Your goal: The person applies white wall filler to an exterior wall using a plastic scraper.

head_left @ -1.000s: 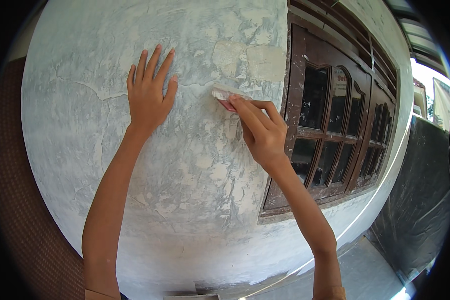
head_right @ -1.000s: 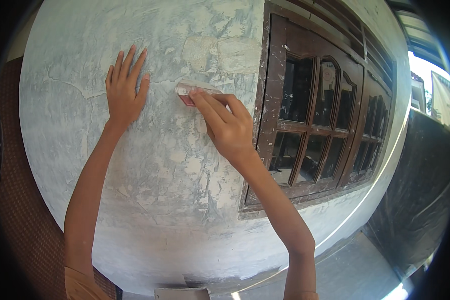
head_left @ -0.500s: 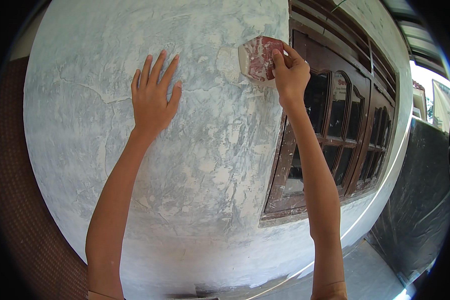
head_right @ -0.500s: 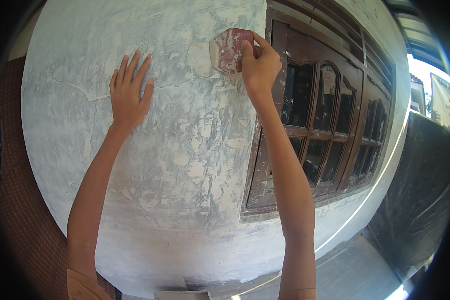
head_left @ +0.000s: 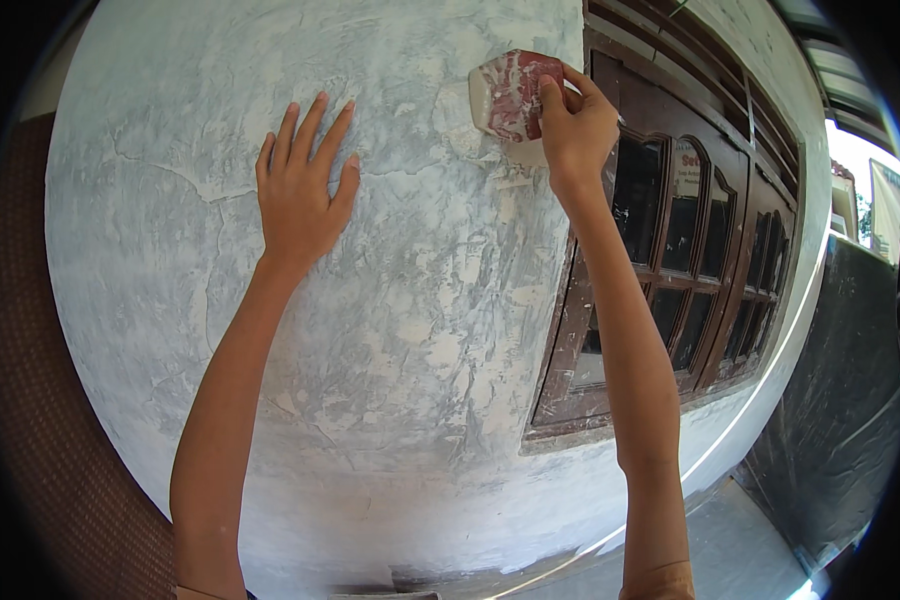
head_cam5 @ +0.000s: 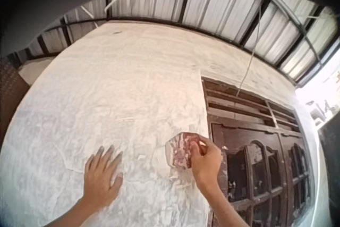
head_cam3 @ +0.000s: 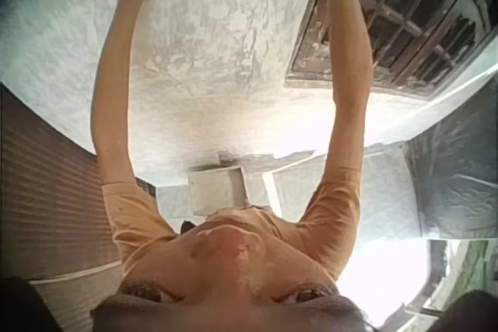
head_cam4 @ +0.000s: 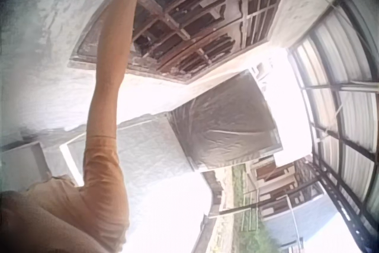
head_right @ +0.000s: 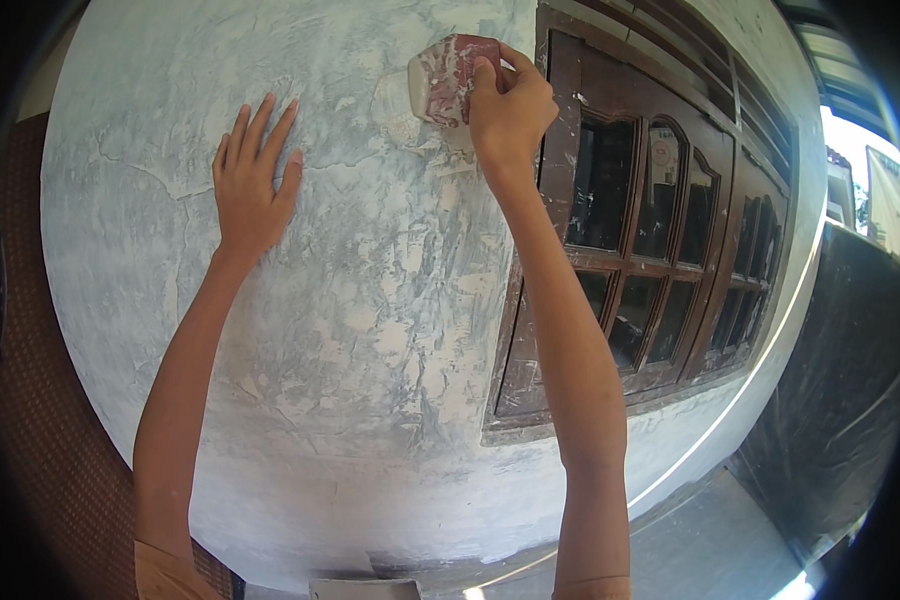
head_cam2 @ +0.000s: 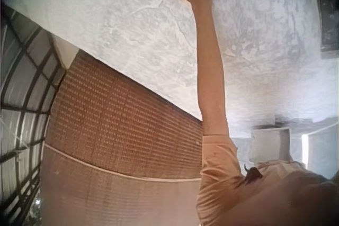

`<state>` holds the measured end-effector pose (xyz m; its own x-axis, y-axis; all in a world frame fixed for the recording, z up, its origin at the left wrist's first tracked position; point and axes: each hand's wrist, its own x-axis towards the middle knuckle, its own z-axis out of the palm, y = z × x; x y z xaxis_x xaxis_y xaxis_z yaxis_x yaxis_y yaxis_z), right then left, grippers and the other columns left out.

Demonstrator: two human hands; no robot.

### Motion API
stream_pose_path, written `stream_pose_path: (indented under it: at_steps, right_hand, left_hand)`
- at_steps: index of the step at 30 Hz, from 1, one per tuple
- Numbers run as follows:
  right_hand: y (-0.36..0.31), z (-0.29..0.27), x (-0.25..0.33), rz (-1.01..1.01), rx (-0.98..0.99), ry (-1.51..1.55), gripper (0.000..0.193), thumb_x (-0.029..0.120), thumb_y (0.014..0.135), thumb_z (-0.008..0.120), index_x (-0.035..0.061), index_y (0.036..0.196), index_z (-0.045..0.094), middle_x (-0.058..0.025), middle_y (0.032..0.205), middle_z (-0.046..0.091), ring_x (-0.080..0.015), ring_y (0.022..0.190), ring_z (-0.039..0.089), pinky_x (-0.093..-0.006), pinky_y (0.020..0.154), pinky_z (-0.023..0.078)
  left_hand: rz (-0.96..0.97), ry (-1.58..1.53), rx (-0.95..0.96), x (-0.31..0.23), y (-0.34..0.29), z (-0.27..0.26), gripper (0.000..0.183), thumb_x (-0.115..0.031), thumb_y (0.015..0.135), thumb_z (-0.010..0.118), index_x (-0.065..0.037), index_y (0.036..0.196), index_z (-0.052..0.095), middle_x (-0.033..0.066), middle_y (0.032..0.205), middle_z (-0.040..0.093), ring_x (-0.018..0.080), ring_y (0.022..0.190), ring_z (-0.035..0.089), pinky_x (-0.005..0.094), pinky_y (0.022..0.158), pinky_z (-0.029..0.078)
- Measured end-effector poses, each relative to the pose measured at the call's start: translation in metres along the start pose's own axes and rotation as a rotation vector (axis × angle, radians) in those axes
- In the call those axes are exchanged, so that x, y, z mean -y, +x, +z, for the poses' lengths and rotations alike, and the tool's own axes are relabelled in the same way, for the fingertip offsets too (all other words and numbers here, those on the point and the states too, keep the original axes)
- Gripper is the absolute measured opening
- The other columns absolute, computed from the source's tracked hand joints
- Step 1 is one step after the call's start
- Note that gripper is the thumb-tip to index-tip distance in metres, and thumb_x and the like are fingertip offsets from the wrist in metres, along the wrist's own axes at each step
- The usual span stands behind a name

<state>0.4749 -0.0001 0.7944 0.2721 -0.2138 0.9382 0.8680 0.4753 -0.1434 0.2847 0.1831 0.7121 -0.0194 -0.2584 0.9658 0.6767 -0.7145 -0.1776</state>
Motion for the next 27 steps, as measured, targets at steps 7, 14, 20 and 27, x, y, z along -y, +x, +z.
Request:
stream_pose_path:
  at_steps: [7,14,20,27]
  right_hand:
    - [0.016,-0.033,-0.026,0.005,-0.246,0.010,0.031,0.009,0.092,0.062,-0.0050,0.119,0.064,-0.0115,0.095,0.073,-0.0109,0.063,0.065,-0.0257,0.062,0.054]
    - [-0.018,-0.003,-0.014,-0.050,0.122,0.051,0.031,0.012,0.091,0.064,-0.0053,0.117,0.065,-0.0108,0.085,0.074,-0.0092,0.067,0.065,-0.0248,0.062,0.051]
    - [0.010,-0.057,-0.037,0.038,-0.214,0.023,0.030,0.009,0.092,0.063,-0.0058,0.119,0.064,-0.0123,0.099,0.073,-0.0084,0.070,0.064,-0.0257,0.062,0.054]
    - [-0.027,-0.017,-0.018,0.029,0.151,0.153,0.032,0.010,0.093,0.065,-0.0045,0.121,0.063,-0.0049,0.084,0.072,-0.0051,0.070,0.061,-0.0207,0.057,0.046]
  left_hand:
    - [-0.006,-0.010,-0.017,-0.005,0.001,0.000,0.050,-0.028,0.095,0.052,-0.028,0.145,0.048,0.0018,0.155,0.038,0.0276,0.145,0.029,0.0506,0.117,0.018]
    - [0.002,-0.024,-0.025,-0.002,-0.002,0.002,0.049,-0.027,0.096,0.051,-0.028,0.145,0.048,0.0010,0.155,0.038,0.0276,0.144,0.030,0.0510,0.117,0.018]
    - [-0.005,0.012,-0.051,-0.003,-0.001,0.000,0.049,-0.028,0.092,0.055,-0.027,0.141,0.052,0.0032,0.152,0.043,0.0294,0.143,0.033,0.0526,0.115,0.022]
    - [0.011,-0.018,-0.038,-0.001,-0.003,0.003,0.049,-0.027,0.095,0.051,-0.028,0.144,0.048,0.0010,0.155,0.039,0.0284,0.144,0.030,0.0516,0.117,0.017]
